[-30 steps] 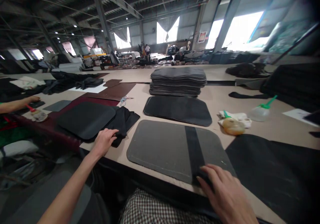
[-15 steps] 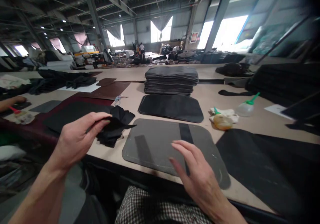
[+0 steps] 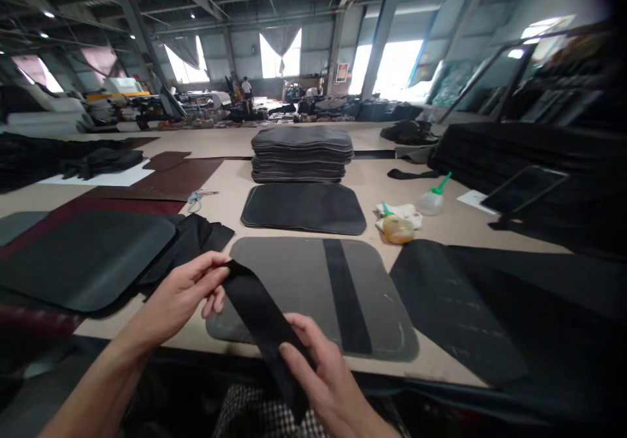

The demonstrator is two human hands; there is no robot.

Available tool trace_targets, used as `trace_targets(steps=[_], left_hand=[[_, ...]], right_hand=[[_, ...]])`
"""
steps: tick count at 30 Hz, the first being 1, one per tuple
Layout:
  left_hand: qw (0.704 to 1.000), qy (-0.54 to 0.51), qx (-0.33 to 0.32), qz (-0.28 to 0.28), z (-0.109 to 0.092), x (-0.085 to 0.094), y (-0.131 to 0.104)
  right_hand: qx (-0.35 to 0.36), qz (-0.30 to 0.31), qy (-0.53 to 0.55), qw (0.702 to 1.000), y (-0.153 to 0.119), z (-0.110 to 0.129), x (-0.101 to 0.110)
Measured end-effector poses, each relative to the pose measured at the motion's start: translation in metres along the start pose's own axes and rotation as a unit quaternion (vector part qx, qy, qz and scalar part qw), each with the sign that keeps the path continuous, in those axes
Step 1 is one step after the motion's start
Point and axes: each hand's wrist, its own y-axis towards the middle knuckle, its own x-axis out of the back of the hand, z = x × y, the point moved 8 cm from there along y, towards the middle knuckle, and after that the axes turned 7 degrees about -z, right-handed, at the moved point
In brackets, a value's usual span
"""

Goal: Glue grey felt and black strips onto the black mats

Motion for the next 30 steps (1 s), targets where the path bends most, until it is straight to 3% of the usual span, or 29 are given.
trace_targets(steps=[3, 6, 10, 13, 17, 22, 30], left_hand=[[1.000, 0.009, 0.003, 0.005, 0.028, -0.006, 0.047], [0.996, 0.076, -0.048, -0.008, 0.051, -0.014, 0.092], [0.961, 0.216, -0.173, -0.021, 0.063, -0.036, 0.142], [0.944, 0.258, -0.207, -0.018, 0.067, -0.054, 0.170], [0.920, 0.312, -0.233, -0.026, 0.068, -0.067, 0.191], [0.899, 0.364, -0.241, -0.022, 0.077, -0.075, 0.207], [0.876, 0.410, -0.252, -0.015, 0.082, -0.078, 0.214]], right_hand=[[0.006, -0.039, -0.034, 0.999, 0.007, -0.018, 0.006], [0.007, -0.050, -0.074, 0.996, 0.018, -0.028, 0.006], [-0.028, -0.020, -0.056, 0.998, 0.038, -0.036, -0.007], [-0.054, 0.000, -0.027, 0.998, 0.053, -0.042, -0.016], [-0.089, 0.007, -0.010, 0.996, 0.068, -0.053, -0.020], [-0.071, -0.004, -0.037, 0.997, 0.081, -0.059, -0.019], [-0.088, 0.003, -0.010, 0.996, 0.085, -0.066, -0.024]])
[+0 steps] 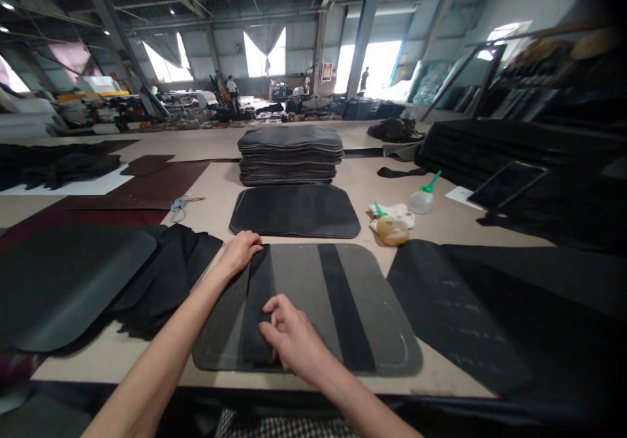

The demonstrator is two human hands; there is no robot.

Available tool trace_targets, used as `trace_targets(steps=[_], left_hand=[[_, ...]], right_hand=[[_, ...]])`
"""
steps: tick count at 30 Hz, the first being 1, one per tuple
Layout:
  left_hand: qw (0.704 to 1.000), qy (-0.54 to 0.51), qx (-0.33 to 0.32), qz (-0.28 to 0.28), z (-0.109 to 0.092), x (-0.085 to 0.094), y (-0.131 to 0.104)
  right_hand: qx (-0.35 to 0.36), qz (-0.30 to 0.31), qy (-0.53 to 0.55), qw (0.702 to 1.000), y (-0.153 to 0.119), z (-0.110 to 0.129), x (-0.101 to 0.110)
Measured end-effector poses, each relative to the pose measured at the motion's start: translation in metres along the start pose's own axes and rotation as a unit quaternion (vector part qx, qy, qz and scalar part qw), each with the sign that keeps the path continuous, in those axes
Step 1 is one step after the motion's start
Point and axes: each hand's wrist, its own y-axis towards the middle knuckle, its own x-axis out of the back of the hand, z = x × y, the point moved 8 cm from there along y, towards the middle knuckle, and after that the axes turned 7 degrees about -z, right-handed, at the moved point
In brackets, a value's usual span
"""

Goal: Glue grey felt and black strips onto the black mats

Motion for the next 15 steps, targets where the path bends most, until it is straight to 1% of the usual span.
trace_targets(steps=[4, 6, 11, 15], left_hand=[[1.000, 0.015, -0.011, 0.000, -0.002, 0.002, 0.000], [1.000, 0.021, -0.015, -0.001, -0.004, 0.003, 0.000], [0.999, 0.041, -0.006, -0.021, -0.011, 0.009, -0.005], [0.998, 0.056, -0.013, -0.002, -0.018, 0.004, -0.013]], right_hand=[[0.002, 0.001, 0.010, 1.000, 0.002, -0.001, -0.004], [-0.007, 0.006, 0.020, 1.000, 0.003, -0.002, -0.007], [-0.021, 0.019, 0.020, 0.999, 0.002, -0.001, -0.010], [-0.015, 0.018, -0.001, 1.000, 0.002, -0.005, -0.011]])
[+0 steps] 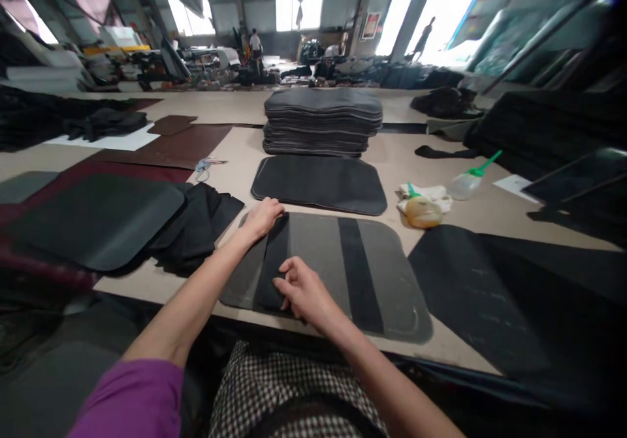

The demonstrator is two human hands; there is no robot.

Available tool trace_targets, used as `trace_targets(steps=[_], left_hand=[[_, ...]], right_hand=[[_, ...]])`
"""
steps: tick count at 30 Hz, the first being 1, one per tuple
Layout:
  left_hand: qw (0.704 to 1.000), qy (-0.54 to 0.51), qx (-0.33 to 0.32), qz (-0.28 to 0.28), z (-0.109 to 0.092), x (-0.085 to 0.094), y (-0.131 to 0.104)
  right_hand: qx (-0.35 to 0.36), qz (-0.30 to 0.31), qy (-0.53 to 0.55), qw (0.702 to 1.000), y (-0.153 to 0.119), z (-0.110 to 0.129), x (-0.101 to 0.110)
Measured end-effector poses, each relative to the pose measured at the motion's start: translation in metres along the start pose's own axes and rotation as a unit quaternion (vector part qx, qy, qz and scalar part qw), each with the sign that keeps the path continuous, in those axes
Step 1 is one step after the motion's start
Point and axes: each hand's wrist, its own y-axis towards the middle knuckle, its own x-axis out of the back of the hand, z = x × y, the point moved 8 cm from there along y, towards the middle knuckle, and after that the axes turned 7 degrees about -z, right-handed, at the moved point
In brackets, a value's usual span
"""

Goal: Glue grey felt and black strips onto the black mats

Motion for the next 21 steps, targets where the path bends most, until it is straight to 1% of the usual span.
trace_targets(steps=[4, 7, 12, 14, 17, 19, 21], left_hand=[[1.000, 0.014, -0.005, 0.008, -0.006, 0.002, -0.008], [1.000, 0.020, -0.004, 0.005, -0.009, 0.008, -0.015], [1.000, 0.020, 0.015, -0.004, -0.010, 0.014, -0.026], [1.000, 0.016, 0.021, -0.006, -0.009, 0.013, -0.028], [1.000, 0.006, 0.021, -0.008, -0.007, 0.009, -0.030], [1.000, -0.002, 0.013, -0.010, -0.006, 0.007, -0.031], [1.000, -0.010, 0.000, -0.012, -0.007, 0.005, -0.032]], right_hand=[[-0.014, 0.014, 0.007, 1.000, -0.002, -0.004, -0.005], [-0.021, 0.017, -0.020, 0.999, -0.004, 0.000, -0.008], [0.037, 0.017, -0.132, 0.990, -0.003, 0.015, -0.016], [0.062, 0.007, -0.214, 0.975, -0.003, 0.019, -0.019], [0.100, -0.012, -0.363, 0.926, -0.006, 0.026, -0.023], [0.115, -0.018, -0.416, 0.902, -0.011, 0.030, -0.024], [0.125, -0.021, -0.430, 0.894, -0.017, 0.034, -0.025]])
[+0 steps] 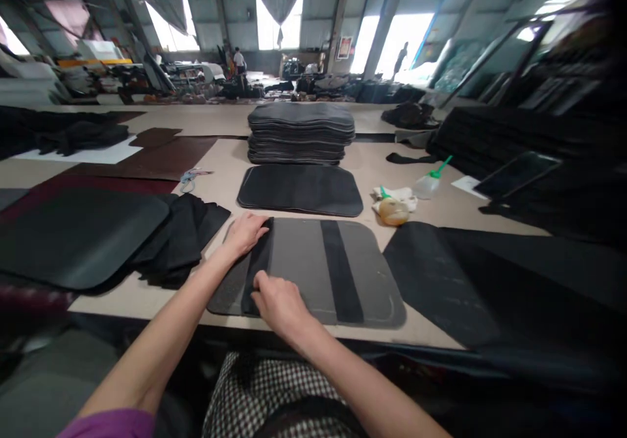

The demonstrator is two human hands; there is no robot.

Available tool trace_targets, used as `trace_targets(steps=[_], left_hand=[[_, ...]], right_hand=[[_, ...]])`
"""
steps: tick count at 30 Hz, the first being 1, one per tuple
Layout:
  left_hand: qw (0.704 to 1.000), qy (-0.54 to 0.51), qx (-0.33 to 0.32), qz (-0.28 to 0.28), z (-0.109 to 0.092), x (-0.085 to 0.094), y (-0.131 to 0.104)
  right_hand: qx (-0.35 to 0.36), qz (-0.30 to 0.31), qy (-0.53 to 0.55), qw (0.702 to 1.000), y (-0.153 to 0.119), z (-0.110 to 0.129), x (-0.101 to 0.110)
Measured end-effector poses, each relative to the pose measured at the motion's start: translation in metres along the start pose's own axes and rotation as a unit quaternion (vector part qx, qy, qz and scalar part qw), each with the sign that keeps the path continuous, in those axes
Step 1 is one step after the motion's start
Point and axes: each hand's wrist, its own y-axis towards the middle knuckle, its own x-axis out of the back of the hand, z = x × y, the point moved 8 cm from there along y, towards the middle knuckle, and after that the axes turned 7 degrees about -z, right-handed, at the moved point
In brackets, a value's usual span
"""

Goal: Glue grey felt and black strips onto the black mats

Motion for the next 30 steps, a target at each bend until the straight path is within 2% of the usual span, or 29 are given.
trace_targets(steps=[3, 6, 8, 10, 14, 17, 22, 24, 27, 30], left_hand=[[1.000, -0.007, -0.016, -0.004, 0.001, -0.003, 0.001], [1.000, -0.007, -0.021, -0.004, 0.004, -0.007, 0.002], [1.000, -0.005, -0.018, 0.002, 0.006, -0.009, 0.003], [1.000, 0.000, -0.008, 0.009, 0.010, -0.011, 0.003], [1.000, 0.010, 0.023, 0.011, 0.015, -0.011, 0.006], [0.999, 0.016, 0.045, -0.005, 0.011, -0.003, 0.009], [0.996, 0.010, 0.063, -0.060, 0.007, 0.015, 0.018], [0.991, 0.017, 0.071, -0.112, 0.006, 0.025, 0.025], [0.989, -0.009, -0.002, -0.148, -0.024, 0.037, 0.034], [0.985, -0.060, -0.075, -0.146, -0.074, 0.049, 0.031]], right_hand=[[0.053, -0.013, -0.045, 0.998, -0.008, 0.010, 0.002], [0.169, -0.053, -0.101, 0.979, -0.019, 0.027, 0.000], [0.229, -0.082, -0.103, 0.964, -0.029, 0.035, -0.003], [0.257, -0.096, -0.092, 0.957, -0.038, 0.037, -0.007], [0.269, -0.104, -0.078, 0.954, -0.048, 0.037, -0.009], [0.260, -0.108, -0.071, 0.957, -0.053, 0.035, -0.003], [0.234, -0.094, -0.077, 0.965, -0.058, 0.031, 0.006], [0.227, -0.107, -0.060, 0.966, -0.058, 0.025, 0.015], [0.234, -0.135, -0.024, 0.963, -0.067, 0.009, 0.039], [0.182, -0.176, 0.001, 0.967, -0.087, -0.038, 0.078]])
